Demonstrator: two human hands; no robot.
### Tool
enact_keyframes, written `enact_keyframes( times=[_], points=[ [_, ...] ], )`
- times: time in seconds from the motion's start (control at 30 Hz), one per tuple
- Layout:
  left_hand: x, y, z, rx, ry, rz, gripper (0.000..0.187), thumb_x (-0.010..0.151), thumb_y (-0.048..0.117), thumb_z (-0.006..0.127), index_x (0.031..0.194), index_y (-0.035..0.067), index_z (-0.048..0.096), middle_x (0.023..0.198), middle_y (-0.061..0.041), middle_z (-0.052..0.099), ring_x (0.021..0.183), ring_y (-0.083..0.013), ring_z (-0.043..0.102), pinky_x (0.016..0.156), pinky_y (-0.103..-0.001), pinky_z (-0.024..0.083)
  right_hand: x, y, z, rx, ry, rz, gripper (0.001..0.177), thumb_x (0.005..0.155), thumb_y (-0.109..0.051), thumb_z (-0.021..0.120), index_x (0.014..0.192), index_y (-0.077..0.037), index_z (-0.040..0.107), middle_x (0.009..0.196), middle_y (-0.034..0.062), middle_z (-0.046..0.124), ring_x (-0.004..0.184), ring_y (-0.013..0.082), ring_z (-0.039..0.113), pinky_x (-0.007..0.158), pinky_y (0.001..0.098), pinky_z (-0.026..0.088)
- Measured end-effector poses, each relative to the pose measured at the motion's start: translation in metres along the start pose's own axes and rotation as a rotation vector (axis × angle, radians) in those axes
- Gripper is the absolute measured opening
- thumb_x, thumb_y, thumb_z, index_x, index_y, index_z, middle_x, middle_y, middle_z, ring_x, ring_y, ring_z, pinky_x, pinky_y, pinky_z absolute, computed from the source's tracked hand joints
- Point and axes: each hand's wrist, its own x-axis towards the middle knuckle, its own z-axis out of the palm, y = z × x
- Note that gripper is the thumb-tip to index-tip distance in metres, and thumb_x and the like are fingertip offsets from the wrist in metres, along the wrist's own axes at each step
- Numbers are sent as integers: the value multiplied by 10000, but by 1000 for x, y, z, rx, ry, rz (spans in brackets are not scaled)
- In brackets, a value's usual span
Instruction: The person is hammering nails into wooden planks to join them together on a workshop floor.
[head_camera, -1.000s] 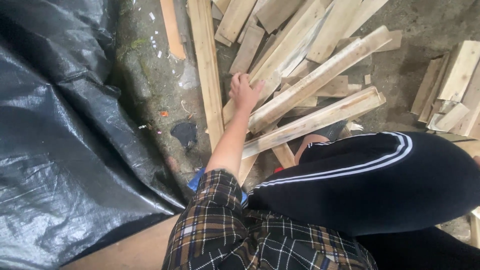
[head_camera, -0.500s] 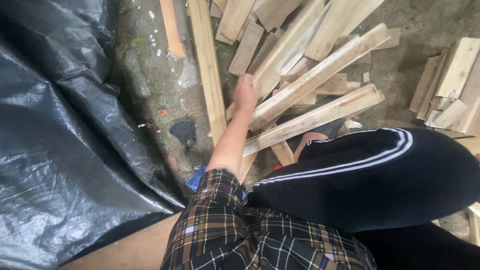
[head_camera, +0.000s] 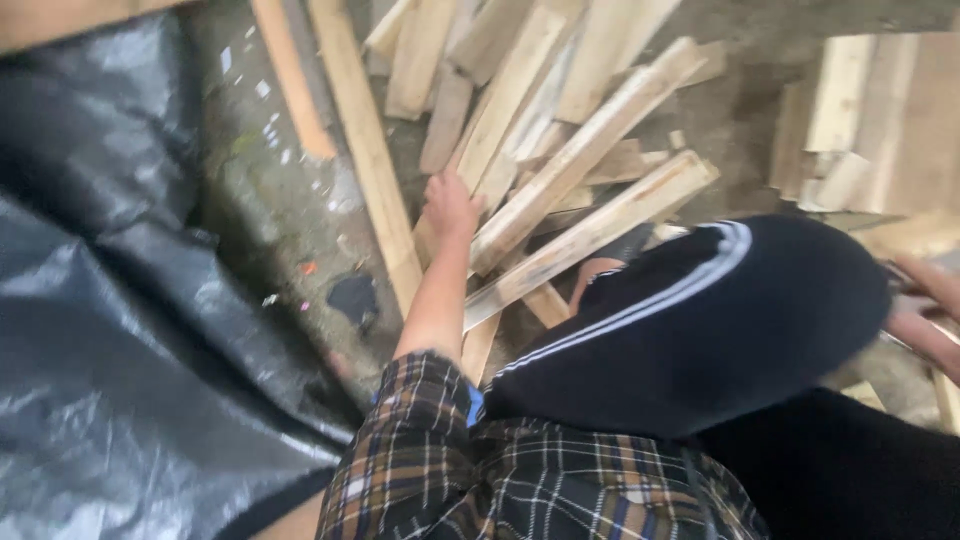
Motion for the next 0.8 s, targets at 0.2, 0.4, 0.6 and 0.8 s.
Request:
enact_keyframes(
  times=[0.2, 0.4, 0.6, 0.8],
  points=[
    [34, -33, 45, 136, 130, 164, 429, 646, 362, 693, 874, 28, 548, 873, -139, 522, 859, -267, 507, 734, -319, 431, -13, -150, -61, -589, -434, 386, 630, 705, -482, 432, 1288, -286, 298, 1091, 83, 556, 988, 291, 542, 781, 369, 442],
    [28, -25, 20, 65, -168, 212, 256, 756, 286, 497, 853, 51, 524, 885, -169, 574, 848, -361, 534, 680, -449, 414, -19, -201, -80, -560, -510, 366, 542, 757, -445, 416, 1251, -299, 247, 1029, 47, 559, 935, 252, 550, 729, 368, 455],
    [0, -12, -3, 34, -155, 249, 196, 822, 150, 396, 809, 28, 549, 905, -128, 526, 819, -310, 513, 655, -414, 398, -28, -204, -87, -437, -476, 343, 543, 771, -403, 431, 1259, -219, 279, 1159, 75, 468, 984, 256, 520, 775, 392, 439],
    [-8, -10, -4, 21, -55, 313, 215, 803, 114, 412, 635, 16, 504, 750, -141, 532, 690, -291, 508, 579, -396, 387, -35, -205, -88, -410, -492, 341, 579, 766, -417, 436, 1277, -226, 243, 1287, -8, 336, 1134, 219, 390, 869, 406, 387]
  ],
)
